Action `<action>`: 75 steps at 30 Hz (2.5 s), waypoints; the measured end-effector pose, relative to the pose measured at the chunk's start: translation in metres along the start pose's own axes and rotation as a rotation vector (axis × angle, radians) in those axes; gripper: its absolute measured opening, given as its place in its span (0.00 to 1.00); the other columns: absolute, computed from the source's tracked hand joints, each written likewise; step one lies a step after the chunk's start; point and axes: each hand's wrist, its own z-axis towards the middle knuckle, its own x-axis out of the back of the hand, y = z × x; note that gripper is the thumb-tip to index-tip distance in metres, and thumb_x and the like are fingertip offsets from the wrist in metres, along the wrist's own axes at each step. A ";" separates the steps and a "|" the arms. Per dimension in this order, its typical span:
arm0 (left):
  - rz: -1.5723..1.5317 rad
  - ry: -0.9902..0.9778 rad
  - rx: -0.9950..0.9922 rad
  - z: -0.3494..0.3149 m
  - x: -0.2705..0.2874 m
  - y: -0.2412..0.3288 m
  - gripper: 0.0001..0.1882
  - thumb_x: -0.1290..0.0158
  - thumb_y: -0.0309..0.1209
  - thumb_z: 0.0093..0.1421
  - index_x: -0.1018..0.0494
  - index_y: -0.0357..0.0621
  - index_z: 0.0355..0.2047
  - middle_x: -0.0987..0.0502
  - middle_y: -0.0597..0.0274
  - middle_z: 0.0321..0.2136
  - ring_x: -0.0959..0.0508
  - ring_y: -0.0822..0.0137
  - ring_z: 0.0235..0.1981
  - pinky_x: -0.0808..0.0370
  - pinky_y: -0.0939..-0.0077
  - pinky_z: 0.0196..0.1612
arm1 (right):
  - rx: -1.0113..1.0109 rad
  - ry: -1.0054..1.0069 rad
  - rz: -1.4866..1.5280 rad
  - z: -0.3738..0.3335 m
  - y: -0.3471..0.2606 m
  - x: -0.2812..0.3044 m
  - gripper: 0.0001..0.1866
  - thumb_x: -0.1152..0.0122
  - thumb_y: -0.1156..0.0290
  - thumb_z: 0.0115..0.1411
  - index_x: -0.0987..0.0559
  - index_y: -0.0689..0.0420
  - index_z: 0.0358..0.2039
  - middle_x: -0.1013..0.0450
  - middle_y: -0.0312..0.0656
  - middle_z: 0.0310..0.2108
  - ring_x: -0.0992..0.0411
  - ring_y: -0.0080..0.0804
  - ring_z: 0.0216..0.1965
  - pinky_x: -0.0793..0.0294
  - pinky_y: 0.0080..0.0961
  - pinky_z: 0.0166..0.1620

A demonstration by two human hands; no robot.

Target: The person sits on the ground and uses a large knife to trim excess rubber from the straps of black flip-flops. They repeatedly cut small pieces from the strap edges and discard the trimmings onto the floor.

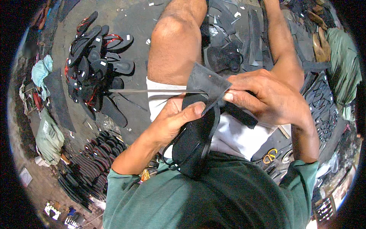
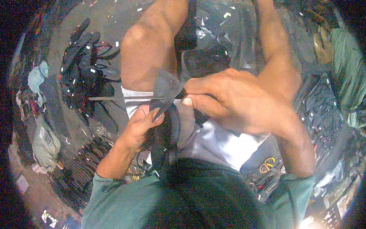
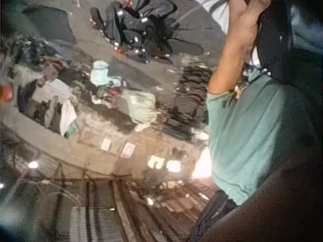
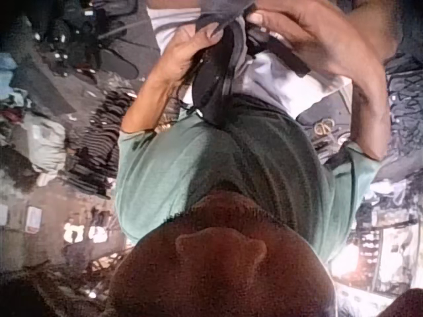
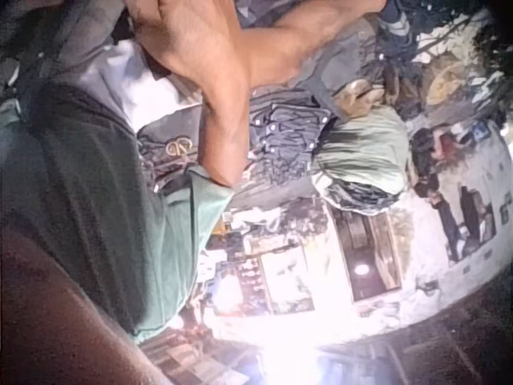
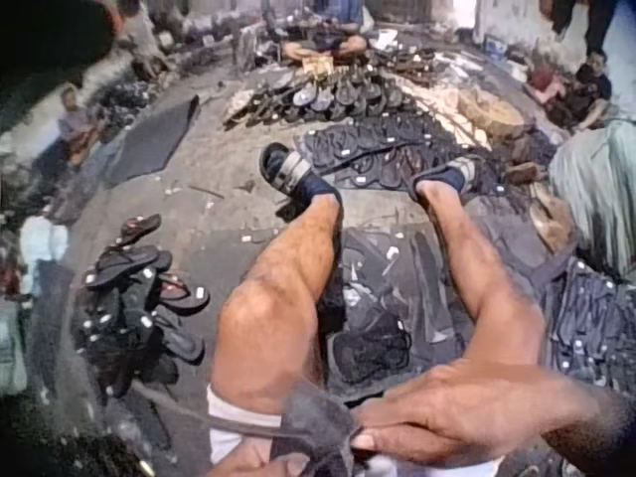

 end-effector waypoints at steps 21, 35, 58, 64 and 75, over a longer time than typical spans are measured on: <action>-0.490 0.003 -0.576 0.037 -0.093 -0.016 0.19 0.45 0.46 0.68 0.26 0.48 0.52 0.20 0.64 0.49 0.20 0.65 0.50 0.24 0.60 0.58 | -0.001 1.232 -0.172 -0.065 0.009 -0.142 0.26 0.31 0.75 0.49 0.19 0.55 0.53 0.28 0.44 0.31 0.26 0.42 0.28 0.24 0.36 0.31; -0.365 0.085 -0.375 0.037 -0.086 -0.041 0.22 0.43 0.46 0.66 0.27 0.44 0.51 0.20 0.59 0.46 0.18 0.62 0.46 0.20 0.66 0.52 | -0.137 1.085 -0.057 -0.075 -0.003 -0.127 0.15 0.36 0.78 0.53 0.19 0.57 0.43 0.28 0.46 0.29 0.25 0.47 0.28 0.25 0.38 0.28; -0.317 0.322 -0.145 -0.021 -0.019 -0.066 0.18 0.42 0.36 0.63 0.26 0.37 0.49 0.18 0.56 0.39 0.16 0.65 0.38 0.17 0.67 0.46 | -0.142 0.484 0.343 -0.078 -0.007 -0.154 0.37 0.40 0.82 0.52 0.28 0.41 0.64 0.27 0.46 0.32 0.24 0.51 0.32 0.24 0.41 0.35; -0.447 0.515 -0.293 -0.011 -0.043 -0.069 0.21 0.47 0.50 0.69 0.23 0.46 0.46 0.19 0.65 0.36 0.19 0.71 0.35 0.21 0.71 0.41 | -0.085 0.527 0.420 -0.092 -0.019 -0.171 0.37 0.38 0.82 0.51 0.27 0.44 0.64 0.25 0.44 0.34 0.25 0.43 0.30 0.23 0.34 0.35; -0.370 0.354 -0.331 -0.024 -0.045 -0.082 0.25 0.56 0.50 0.73 0.28 0.41 0.54 0.19 0.57 0.44 0.18 0.64 0.44 0.20 0.67 0.50 | -0.210 0.605 0.183 -0.105 -0.008 -0.176 0.28 0.36 0.80 0.57 0.22 0.47 0.59 0.26 0.43 0.30 0.25 0.38 0.28 0.24 0.31 0.34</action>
